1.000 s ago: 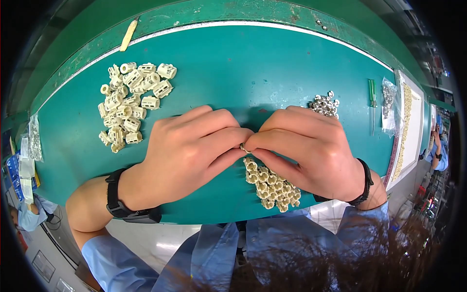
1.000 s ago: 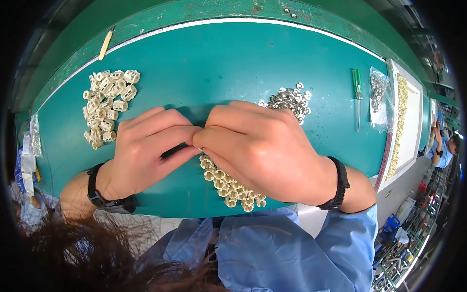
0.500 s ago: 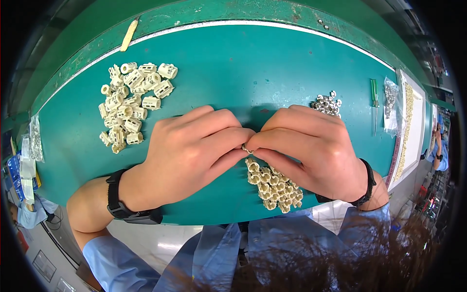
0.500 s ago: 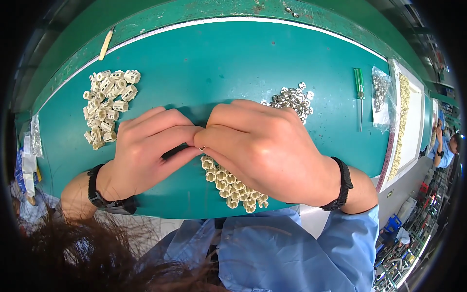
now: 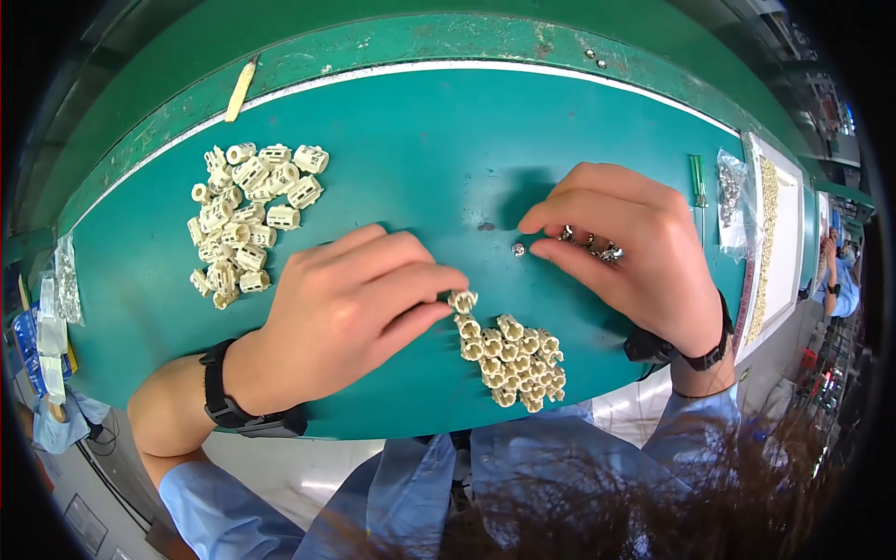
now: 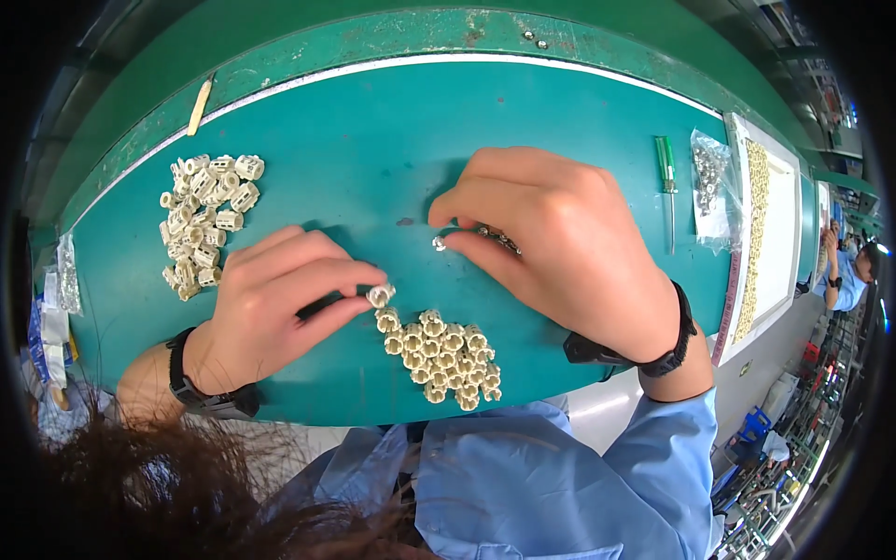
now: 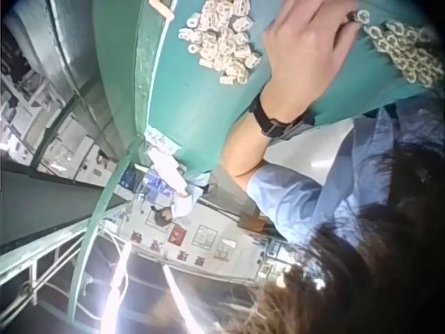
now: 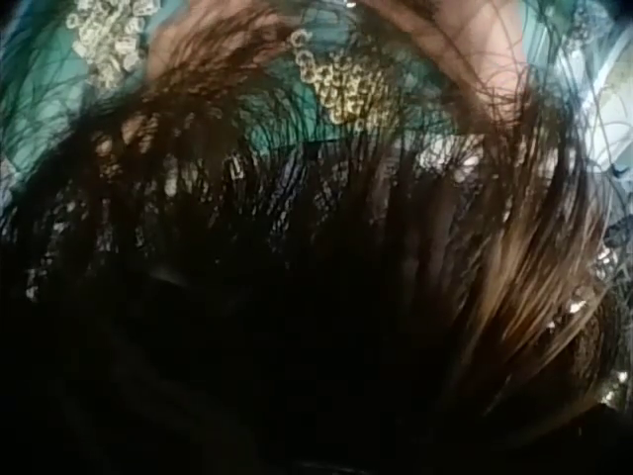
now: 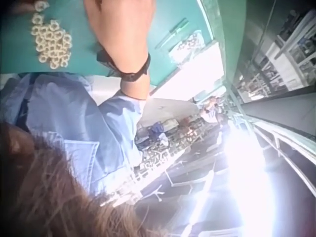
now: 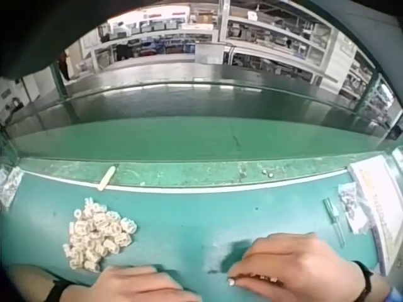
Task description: Sorting and assembling small white plastic components and metal pins at a factory workbench.
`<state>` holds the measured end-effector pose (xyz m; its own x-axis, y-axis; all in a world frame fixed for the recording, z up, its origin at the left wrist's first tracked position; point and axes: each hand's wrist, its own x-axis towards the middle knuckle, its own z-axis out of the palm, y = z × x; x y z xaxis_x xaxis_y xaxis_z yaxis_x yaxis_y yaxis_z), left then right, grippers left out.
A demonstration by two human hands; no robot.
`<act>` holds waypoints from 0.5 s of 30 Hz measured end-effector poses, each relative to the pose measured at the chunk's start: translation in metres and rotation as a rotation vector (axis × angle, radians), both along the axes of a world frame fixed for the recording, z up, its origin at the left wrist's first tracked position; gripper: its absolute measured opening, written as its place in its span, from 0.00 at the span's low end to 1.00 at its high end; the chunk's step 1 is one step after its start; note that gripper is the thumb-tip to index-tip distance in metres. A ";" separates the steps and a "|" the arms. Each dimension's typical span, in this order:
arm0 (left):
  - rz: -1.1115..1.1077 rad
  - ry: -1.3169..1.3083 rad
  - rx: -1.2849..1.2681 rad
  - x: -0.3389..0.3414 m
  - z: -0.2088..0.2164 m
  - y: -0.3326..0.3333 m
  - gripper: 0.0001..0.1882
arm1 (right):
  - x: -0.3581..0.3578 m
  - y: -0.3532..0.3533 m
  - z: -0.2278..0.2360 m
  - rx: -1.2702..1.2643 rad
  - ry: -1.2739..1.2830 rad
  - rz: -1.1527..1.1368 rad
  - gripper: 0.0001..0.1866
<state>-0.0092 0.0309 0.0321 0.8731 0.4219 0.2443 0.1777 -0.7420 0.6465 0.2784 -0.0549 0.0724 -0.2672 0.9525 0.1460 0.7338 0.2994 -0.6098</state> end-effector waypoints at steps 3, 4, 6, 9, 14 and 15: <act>-0.051 0.017 0.019 -0.003 0.010 -0.005 0.20 | -0.001 0.000 0.004 -0.022 -0.041 -0.009 0.11; -0.073 0.016 0.022 -0.004 0.015 -0.008 0.20 | -0.003 -0.001 0.008 -0.022 -0.064 -0.003 0.11; -0.094 0.037 0.045 -0.008 0.034 -0.009 0.20 | -0.008 -0.003 0.017 0.000 -0.068 0.003 0.11; -0.034 0.175 0.144 -0.017 0.069 -0.008 0.18 | -0.007 -0.013 0.027 0.005 -0.126 -0.032 0.12; 0.268 0.374 0.490 -0.022 0.109 0.006 0.19 | 0.004 -0.020 0.038 0.006 -0.110 -0.078 0.11; 0.288 0.417 0.500 -0.022 0.108 0.008 0.18 | 0.006 -0.021 0.037 0.007 -0.123 -0.082 0.11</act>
<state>-0.0312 0.0391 0.1400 0.8064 0.5749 0.1386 0.5701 -0.8180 0.0764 0.2840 -0.0759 0.1096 -0.2049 0.9710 0.1235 0.8249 0.2392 -0.5122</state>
